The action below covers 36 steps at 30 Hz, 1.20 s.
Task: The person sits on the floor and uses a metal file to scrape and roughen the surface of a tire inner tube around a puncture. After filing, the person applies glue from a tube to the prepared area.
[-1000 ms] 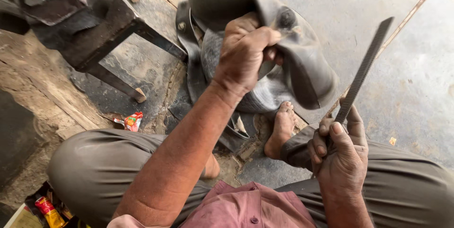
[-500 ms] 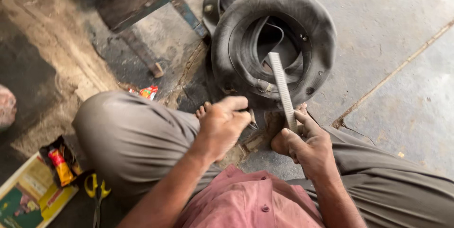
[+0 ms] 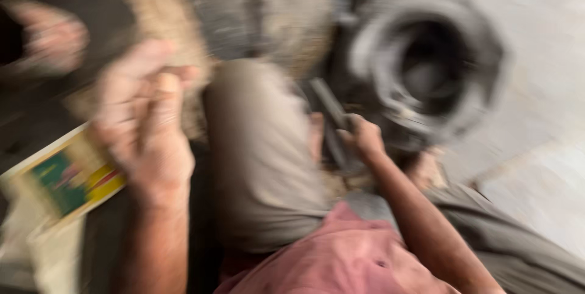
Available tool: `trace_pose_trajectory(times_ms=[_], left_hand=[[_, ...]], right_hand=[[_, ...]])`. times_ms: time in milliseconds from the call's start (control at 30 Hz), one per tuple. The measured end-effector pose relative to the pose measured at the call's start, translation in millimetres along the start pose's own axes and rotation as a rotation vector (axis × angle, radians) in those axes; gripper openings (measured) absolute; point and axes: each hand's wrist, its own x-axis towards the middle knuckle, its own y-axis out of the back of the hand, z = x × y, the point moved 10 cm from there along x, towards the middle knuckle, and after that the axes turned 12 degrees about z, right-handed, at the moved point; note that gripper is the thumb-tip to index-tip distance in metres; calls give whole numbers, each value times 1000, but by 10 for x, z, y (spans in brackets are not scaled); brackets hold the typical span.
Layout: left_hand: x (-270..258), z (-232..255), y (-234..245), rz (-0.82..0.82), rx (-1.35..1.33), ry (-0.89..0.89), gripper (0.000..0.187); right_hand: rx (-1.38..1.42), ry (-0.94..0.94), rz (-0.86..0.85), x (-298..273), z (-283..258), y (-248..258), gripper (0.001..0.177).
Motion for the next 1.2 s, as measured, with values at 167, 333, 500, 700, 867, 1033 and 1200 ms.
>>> trace_pose_trajectory(times_ms=[167,333,500,700,867,1033,1200], left_hand=[[160,-538,1093,140,324,123,28],[150,-837,1985,221,675,135,28],[-33,-1181,2426,176,1129,194,28],[-234,-1742,2555,100,1347,187,29],[-59,-1826,2426,14,1516,58,32],[49,-2020,2349,-72,1664,30,40],[84,-2520,2557,-176,1718,360,18]], right_hand=[[-116,207,16,48,552,-711,60],[-224,130,-80,21,774,-862,65],[-251,267,-149,-175,-93,-914,54],[-272,384,-436,-219,-521,-1775,42],[-484,661,-564,-274,172,-1793,34],[-368,414,-560,-377,608,-1250,35],[-214,149,-488,-382,428,-802,39]])
